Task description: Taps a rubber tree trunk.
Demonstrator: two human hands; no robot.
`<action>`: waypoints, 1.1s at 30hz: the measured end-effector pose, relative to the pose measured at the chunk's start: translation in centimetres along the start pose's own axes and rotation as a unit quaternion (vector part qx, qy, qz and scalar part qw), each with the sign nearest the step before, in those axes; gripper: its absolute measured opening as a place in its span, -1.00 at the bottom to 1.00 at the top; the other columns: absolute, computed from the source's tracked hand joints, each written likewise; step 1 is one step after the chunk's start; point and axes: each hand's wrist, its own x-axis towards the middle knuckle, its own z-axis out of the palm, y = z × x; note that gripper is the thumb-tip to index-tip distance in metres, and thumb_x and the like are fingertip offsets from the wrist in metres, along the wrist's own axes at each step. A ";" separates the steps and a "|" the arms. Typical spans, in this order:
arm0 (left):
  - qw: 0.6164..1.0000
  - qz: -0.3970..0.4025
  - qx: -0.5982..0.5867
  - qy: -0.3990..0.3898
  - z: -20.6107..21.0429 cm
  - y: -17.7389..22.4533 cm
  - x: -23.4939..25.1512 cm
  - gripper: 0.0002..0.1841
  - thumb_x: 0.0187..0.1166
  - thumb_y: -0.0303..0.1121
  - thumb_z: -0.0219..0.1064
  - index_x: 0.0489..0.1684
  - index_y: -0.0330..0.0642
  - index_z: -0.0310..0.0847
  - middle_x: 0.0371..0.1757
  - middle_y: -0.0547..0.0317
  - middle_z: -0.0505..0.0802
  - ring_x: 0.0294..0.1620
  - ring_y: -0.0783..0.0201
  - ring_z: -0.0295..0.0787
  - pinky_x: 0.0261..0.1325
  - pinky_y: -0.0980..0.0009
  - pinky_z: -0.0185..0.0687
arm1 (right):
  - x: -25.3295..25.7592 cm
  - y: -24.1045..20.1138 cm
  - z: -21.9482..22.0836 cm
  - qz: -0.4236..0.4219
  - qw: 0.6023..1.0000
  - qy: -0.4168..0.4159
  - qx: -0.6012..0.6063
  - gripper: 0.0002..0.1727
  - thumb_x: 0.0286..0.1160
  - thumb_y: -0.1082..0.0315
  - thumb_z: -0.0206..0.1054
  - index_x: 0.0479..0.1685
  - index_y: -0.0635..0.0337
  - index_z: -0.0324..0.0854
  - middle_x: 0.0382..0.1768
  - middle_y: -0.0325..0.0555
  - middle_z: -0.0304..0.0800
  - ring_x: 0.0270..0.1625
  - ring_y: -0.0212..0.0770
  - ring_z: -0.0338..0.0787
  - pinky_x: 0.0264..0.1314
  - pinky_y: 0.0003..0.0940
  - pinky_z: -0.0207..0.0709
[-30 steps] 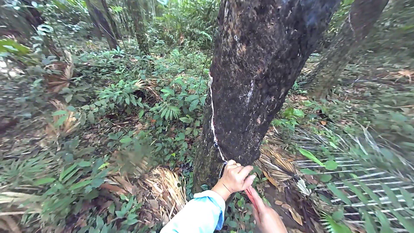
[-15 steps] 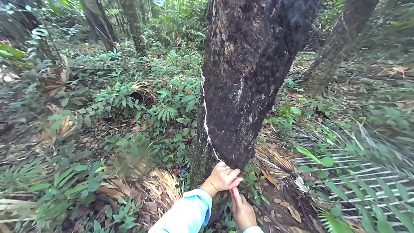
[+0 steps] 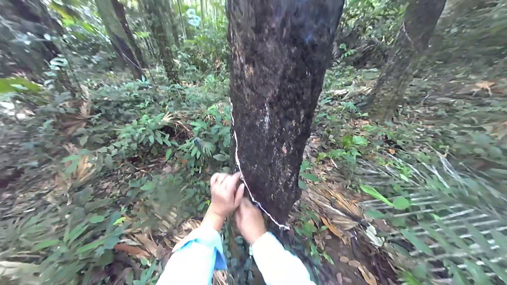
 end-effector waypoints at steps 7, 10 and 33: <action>0.997 -0.021 -0.020 -0.072 -3.5 0.1 -6.4 -0.71 0.67 -0.07 0.18 -0.04 0.06 0.80 -0.15 0.18 0.85 0.05 0.21 0.74 0.45 0.22 0.34 | -7.7 3.5 7.2 0.059 0.990 0.015 0.131 -0.34 0.61 0.52 0.22 0.77 0.25 0.29 0.36 0.36 0.73 0.29 0.37 0.81 0.38 0.34 0.58; 0.988 -0.103 0.004 -0.111 -1.8 -0.5 -3.9 -0.78 0.41 -0.29 0.44 -0.08 -0.10 0.90 -0.06 -0.03 0.91 0.09 -0.12 0.83 0.30 -0.21 0.51 | -11.1 6.6 6.8 0.105 0.986 0.020 0.129 -0.28 0.58 0.54 0.24 0.80 0.31 0.19 0.38 0.44 0.69 0.28 0.46 0.79 0.39 0.39 0.55; 0.909 -0.266 -0.003 -0.321 3.6 -7.0 -2.5 -0.68 0.74 -0.38 0.13 0.08 -0.47 0.74 0.25 -0.37 0.79 0.46 -0.34 0.61 0.59 -0.31 0.21 | -19.1 7.3 8.7 0.197 0.961 0.131 0.144 -0.29 0.56 0.52 0.26 0.74 0.48 0.19 0.38 0.51 0.66 0.25 0.44 0.79 0.41 0.32 0.54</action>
